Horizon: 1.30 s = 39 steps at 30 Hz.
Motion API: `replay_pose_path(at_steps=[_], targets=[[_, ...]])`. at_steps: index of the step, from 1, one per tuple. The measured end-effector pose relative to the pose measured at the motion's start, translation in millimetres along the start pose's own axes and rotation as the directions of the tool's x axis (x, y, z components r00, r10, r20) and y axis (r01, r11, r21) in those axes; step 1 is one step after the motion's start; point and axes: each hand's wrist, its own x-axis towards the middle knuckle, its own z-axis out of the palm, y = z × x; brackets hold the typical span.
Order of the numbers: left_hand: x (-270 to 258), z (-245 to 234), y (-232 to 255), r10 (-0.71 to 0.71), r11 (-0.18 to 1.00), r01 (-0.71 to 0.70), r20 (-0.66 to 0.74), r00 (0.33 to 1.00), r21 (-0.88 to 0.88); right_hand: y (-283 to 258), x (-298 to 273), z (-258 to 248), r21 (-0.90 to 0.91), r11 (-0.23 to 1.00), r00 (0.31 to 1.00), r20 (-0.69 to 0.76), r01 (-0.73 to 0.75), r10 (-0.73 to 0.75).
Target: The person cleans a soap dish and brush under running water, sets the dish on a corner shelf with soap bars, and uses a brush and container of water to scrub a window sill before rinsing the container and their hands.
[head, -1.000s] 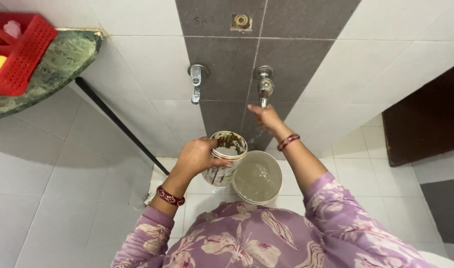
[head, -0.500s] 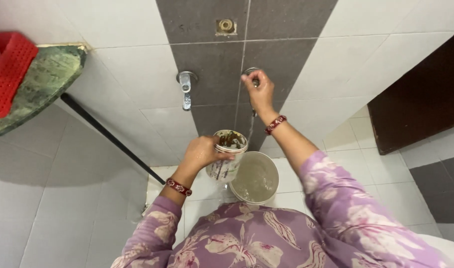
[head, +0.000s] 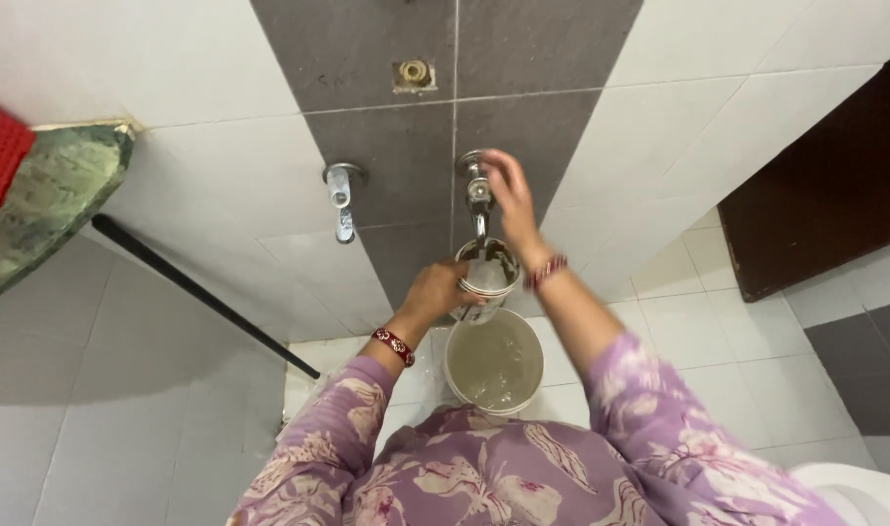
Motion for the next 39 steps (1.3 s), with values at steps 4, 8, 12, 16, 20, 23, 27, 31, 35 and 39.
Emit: replay_pose_path(at_steps=[4,8,12,16,20,23,27,31,35,39], targets=[[7.1,14.9,-18.2,-0.097,0.993,0.093,0.052,0.994,0.072,90.1,-73.4,-22.6,0.271,0.821,0.815,-0.168,-0.503,0.555],[-0.8,29.3,-31.1,-0.103,0.992,0.095,0.1,0.99,0.081,175.8,-90.9,-34.5,0.248,0.582,0.611,0.055,-0.774,0.79],[-5.6,28.6,-30.2,-0.263,0.962,0.244,0.186,0.947,0.121,197.4,-86.3,-22.2,0.225,0.518,0.493,-0.158,-0.825,0.855],[-6.2,21.4,-24.5,-0.245,0.969,0.245,0.104,0.964,0.009,159.6,-79.3,-12.9,-0.419,0.524,0.599,-0.062,-0.742,0.798],[-15.3,-0.8,-29.4,-0.363,0.918,0.377,0.121,0.924,-0.122,59.5,-84.7,-17.0,-0.779,0.446,0.616,0.623,0.439,0.482],[-14.7,-2.1,-33.1,-0.319,0.902,0.366,0.217,0.922,-0.23,-8.5,-96.8,-33.6,-0.66,0.476,0.599,0.743,0.581,0.3],[-0.4,24.9,-71.0,-0.15,0.675,0.227,0.171,0.974,-0.702,-53.4,-89.4,-41.1,-0.707,0.523,0.65,0.683,0.476,0.332],[48.3,76.8,-136.7,-0.271,0.547,0.269,0.136,0.953,-0.793,-75.8,-56.1,-42.6,-0.733,0.661,0.679,0.568,0.159,0.466],[82.8,150.0,-153.3,-0.314,0.285,0.503,0.416,0.853,-0.816,-82.1,-17.2,-35.0,-0.54,0.817,0.647,0.552,-0.203,0.526],[110.1,178.1,-148.1,-0.285,0.233,0.585,0.52,0.805,-0.777,-103.3,14.6,-44.3,-0.375,0.891,0.687,0.577,-0.257,0.442]])
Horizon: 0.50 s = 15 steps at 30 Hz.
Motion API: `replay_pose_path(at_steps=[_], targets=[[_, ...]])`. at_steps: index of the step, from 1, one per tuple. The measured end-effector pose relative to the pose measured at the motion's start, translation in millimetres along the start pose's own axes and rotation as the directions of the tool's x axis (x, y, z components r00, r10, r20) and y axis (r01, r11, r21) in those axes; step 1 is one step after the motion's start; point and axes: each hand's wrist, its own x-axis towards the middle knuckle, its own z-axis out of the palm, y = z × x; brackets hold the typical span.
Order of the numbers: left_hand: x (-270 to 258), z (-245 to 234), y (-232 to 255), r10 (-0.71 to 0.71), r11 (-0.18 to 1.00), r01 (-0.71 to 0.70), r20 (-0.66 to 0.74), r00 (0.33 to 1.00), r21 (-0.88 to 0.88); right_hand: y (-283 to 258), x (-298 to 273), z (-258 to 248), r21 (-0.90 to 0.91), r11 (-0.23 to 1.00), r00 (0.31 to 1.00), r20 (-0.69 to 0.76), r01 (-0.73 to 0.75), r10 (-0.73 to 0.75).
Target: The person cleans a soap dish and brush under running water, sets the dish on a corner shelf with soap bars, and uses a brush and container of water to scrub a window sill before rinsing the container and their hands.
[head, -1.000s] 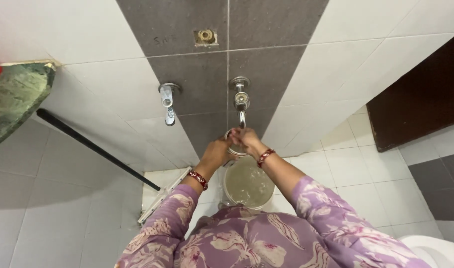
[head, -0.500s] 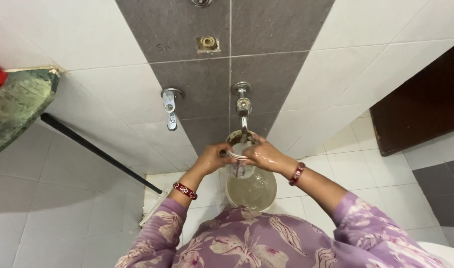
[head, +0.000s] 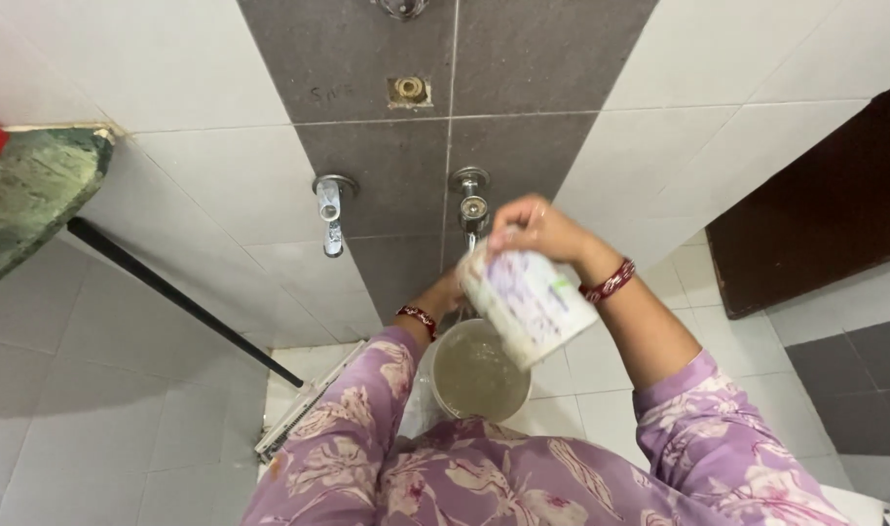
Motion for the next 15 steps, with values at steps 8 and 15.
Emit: replay_pose_path(at_steps=[8,15], targets=[[4.4,3.9,4.4,0.12,0.991,-0.122,-0.035,0.992,-0.051,-69.9,-10.1,-13.8,-0.177,0.982,0.998,-0.016,0.059,-0.063],[-34.4,17.3,50.5,0.243,0.97,-0.237,-0.135,0.961,0.057,-22.9,-48.3,59.3,-0.779,0.62,0.985,0.163,0.093,0.057]])
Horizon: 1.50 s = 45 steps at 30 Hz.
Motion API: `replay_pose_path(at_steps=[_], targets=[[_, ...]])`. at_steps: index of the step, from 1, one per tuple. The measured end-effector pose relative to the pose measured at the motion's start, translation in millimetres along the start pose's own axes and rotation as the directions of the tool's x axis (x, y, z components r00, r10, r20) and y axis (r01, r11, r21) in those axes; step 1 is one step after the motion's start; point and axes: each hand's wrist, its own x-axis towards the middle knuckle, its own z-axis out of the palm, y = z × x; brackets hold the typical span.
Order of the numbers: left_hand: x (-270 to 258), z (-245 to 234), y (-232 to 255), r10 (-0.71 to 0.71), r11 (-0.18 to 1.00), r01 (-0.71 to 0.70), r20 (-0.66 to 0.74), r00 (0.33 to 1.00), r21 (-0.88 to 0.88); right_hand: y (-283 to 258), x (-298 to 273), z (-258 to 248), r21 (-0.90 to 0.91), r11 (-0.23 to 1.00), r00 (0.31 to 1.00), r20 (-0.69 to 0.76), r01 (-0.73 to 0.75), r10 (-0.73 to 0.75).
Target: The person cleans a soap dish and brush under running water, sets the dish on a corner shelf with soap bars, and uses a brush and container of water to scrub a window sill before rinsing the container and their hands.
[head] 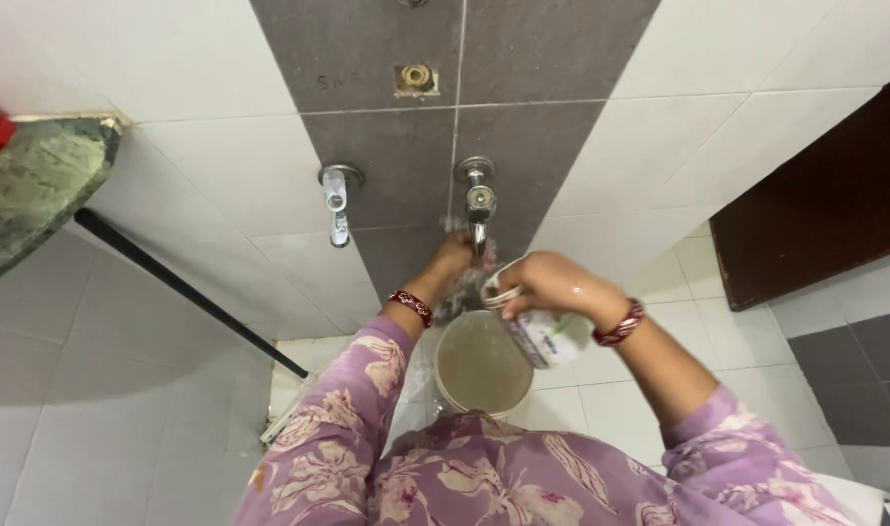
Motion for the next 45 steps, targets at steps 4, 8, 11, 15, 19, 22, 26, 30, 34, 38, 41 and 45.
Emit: replay_pose_path(at_steps=[4,8,11,15,19,22,26,30,34,38,41,45], targets=[[-14.6,-5.0,10.4,0.03,0.964,0.005,-0.125,0.992,0.264,25.1,23.7,71.3,-0.189,0.968,0.984,0.039,-0.163,0.174],[2.8,3.4,-7.5,0.214,0.958,-0.178,-0.149,0.965,0.225,70.4,65.4,132.7,-0.037,0.967,0.958,-0.153,-0.253,0.244],[2.9,5.7,-14.1,0.318,0.871,-0.232,-0.138,0.938,0.432,98.9,95.2,171.3,-0.069,0.971,0.935,-0.291,-0.23,0.201],[-37.9,21.7,1.1,0.325,0.707,-0.117,-0.174,0.93,0.698,117.6,113.1,207.0,-0.202,0.962,0.917,-0.389,-0.182,0.091],[-73.3,43.1,28.8,0.32,0.601,-0.23,0.033,0.947,0.766,127.5,119.5,223.1,-0.274,0.951,0.912,-0.409,-0.142,0.018],[-79.7,54.4,4.5,0.637,0.312,-0.495,0.208,0.742,0.811,133.4,124.0,227.2,-0.327,0.938,0.916,-0.401,-0.118,-0.025],[-81.0,25.0,-18.9,0.739,0.236,-0.445,0.138,0.66,0.864,127.2,128.4,219.5,-0.253,0.944,0.87,-0.489,-0.212,0.064],[-115.7,-25.9,2.3,0.595,0.227,-0.319,0.128,0.793,0.92,104.0,103.4,181.1,0.167,0.894,0.839,-0.309,-0.415,0.447],[-132.1,-38.6,20.6,0.392,0.422,-0.332,0.161,0.906,0.844,90.0,90.3,160.1,0.567,0.736,0.833,-0.148,-0.37,0.532],[-134.8,-37.4,6.4,0.21,0.545,-0.145,0.034,0.977,0.826,88.1,107.1,187.4,0.347,0.93,0.756,-0.576,-0.117,0.311],[-137.2,-37.3,0.8,0.217,0.438,-0.151,0.059,0.974,0.886,96.9,134.8,204.5,0.71,0.68,0.553,-0.646,0.183,0.526],[-142.8,-26.4,0.7,0.295,0.253,-0.283,0.204,0.933,0.925,114.7,152.7,212.3,0.947,-0.075,0.617,-0.143,0.312,0.774]])
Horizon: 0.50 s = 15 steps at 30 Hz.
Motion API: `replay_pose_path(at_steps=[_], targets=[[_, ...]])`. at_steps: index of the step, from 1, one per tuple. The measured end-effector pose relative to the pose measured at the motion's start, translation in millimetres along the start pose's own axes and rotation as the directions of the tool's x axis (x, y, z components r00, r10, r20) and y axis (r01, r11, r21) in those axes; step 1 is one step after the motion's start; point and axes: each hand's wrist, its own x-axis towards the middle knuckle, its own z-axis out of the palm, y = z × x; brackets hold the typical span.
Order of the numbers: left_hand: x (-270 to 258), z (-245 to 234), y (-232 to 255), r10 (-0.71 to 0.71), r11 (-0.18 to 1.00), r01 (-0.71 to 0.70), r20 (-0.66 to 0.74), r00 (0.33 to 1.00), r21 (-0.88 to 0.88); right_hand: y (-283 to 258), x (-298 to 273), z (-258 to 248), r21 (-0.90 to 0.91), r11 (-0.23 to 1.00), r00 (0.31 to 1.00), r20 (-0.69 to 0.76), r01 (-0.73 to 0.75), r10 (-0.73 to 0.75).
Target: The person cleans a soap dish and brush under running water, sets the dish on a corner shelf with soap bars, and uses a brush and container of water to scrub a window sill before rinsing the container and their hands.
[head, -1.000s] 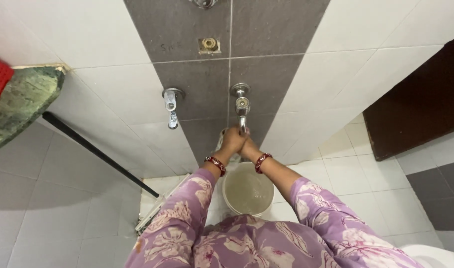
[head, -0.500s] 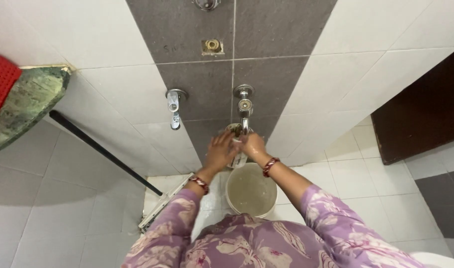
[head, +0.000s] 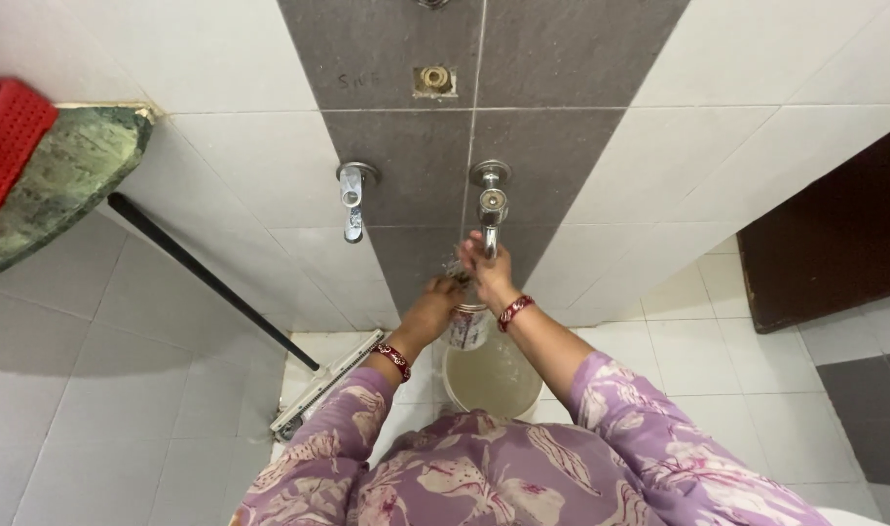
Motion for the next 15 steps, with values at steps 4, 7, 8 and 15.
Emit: replay_pose_path(at_steps=[4,7,8,15], targets=[[-1.4,-19.2,12.4,0.087,0.993,-0.093,-0.079,0.993,-0.069,-16.2,-21.1,6.8,-0.572,0.804,0.986,0.073,0.162,-0.148],[0.8,-32.2,17.6,0.053,0.976,-0.075,-0.114,0.992,-0.203,-45.4,-49.2,9.1,-0.816,0.339,0.88,0.4,0.469,-0.256],[2.9,-36.1,16.7,0.038,0.966,-0.078,-0.164,0.986,-0.247,-55.5,-59.1,7.5,-0.782,0.223,0.807,0.521,0.581,-0.277],[22.6,-21.8,13.5,-0.169,0.824,-0.02,-0.279,0.945,-0.567,-83.3,-99.4,-4.9,-0.542,-0.058,0.447,0.745,0.839,-0.494]])
